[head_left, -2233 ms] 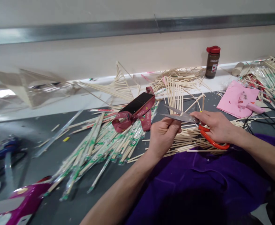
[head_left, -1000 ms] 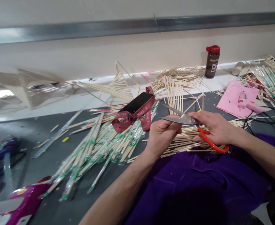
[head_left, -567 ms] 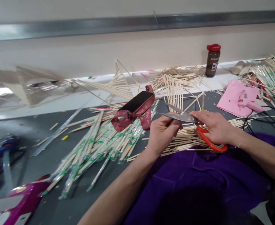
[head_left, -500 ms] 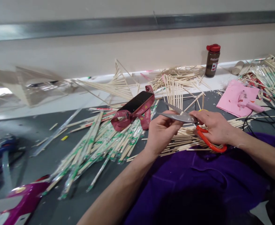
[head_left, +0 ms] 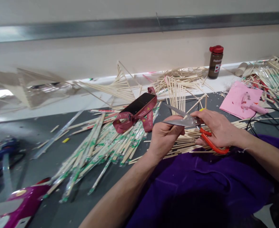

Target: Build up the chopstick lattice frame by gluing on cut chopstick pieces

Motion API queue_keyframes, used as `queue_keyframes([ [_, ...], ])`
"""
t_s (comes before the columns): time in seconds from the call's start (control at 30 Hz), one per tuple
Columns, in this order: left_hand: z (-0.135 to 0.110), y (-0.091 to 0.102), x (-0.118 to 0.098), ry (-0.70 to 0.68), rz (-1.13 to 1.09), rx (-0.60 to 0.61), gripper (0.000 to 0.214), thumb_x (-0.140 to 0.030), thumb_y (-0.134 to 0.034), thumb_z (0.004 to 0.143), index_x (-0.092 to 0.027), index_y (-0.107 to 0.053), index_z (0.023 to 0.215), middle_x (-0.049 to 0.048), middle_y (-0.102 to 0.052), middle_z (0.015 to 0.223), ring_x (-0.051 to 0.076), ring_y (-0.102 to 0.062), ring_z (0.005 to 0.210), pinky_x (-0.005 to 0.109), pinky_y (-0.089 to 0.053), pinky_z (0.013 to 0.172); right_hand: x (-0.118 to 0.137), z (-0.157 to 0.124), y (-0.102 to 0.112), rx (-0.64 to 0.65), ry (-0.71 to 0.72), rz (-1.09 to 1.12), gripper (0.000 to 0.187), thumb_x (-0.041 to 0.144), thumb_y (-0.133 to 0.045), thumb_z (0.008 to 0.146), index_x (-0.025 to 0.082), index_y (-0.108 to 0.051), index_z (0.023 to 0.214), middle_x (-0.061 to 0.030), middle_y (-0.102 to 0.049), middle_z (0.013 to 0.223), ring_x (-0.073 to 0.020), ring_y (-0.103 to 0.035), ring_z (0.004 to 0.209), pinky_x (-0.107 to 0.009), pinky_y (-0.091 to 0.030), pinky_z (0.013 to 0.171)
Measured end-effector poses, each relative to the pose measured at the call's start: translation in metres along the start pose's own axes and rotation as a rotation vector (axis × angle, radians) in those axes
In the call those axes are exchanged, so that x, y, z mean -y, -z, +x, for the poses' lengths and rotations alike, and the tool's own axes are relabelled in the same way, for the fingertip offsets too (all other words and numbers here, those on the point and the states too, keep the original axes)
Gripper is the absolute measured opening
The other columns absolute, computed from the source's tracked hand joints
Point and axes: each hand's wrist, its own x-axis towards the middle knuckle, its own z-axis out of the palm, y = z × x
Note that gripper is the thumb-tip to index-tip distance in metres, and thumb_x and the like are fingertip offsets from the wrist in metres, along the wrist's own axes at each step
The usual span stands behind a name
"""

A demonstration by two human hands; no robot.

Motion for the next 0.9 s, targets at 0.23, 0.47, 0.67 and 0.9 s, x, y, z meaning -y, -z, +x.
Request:
queue_keyframes([
  [0.23,-0.001,-0.001,0.001,-0.042,0.059,-0.027,0.028,-0.038,-0.065,0.081,-0.019,-0.066,0.061,-0.0001,-0.055,0.055,0.011,-0.049,0.052,0.022,-0.037,0.045,-0.002,-0.001,-0.004,0.006,0.006,0.006,0.062,0.06,-0.056,0.082,0.016,-0.047,0.124,-0.0128,-0.062,0.108,-0.0246,-0.059,0.094,-0.04,-0.05,0.079],
  [0.47,-0.001,-0.007,-0.003,-0.074,0.136,-0.111,0.015,-0.026,-0.065,0.079,-0.019,-0.067,0.066,-0.0024,-0.055,0.053,0.009,-0.048,0.048,0.024,-0.041,0.049,-0.002,-0.001,-0.005,0.033,-0.06,-0.073,0.043,0.036,-0.05,0.088,0.015,-0.049,0.125,-0.013,-0.064,0.107,-0.0235,-0.06,0.093,-0.038,-0.049,0.079],
  [0.67,-0.004,-0.01,-0.007,-0.114,0.221,-0.046,0.011,-0.025,-0.064,0.081,-0.02,-0.07,0.074,-0.0035,-0.057,0.052,0.008,-0.047,0.047,0.022,-0.04,0.049,-0.006,-0.002,-0.012,0.116,-0.213,0.023,0.03,0.022,-0.046,0.085,0.02,-0.056,0.113,0.0002,-0.066,0.076,-0.0124,-0.056,0.062,-0.024,-0.041,0.059],
  [0.9,0.001,-0.004,-0.006,0.035,-0.072,-0.087,0.02,-0.035,-0.066,0.08,-0.016,-0.07,0.084,-0.0026,-0.056,0.052,0.005,-0.039,0.039,0.019,-0.027,0.036,0.003,-0.001,0.001,-0.236,-0.187,0.085,0.031,0.035,-0.052,0.083,0.018,-0.054,0.109,0.0026,-0.062,0.073,-0.0082,-0.05,0.054,-0.022,-0.042,0.054],
])
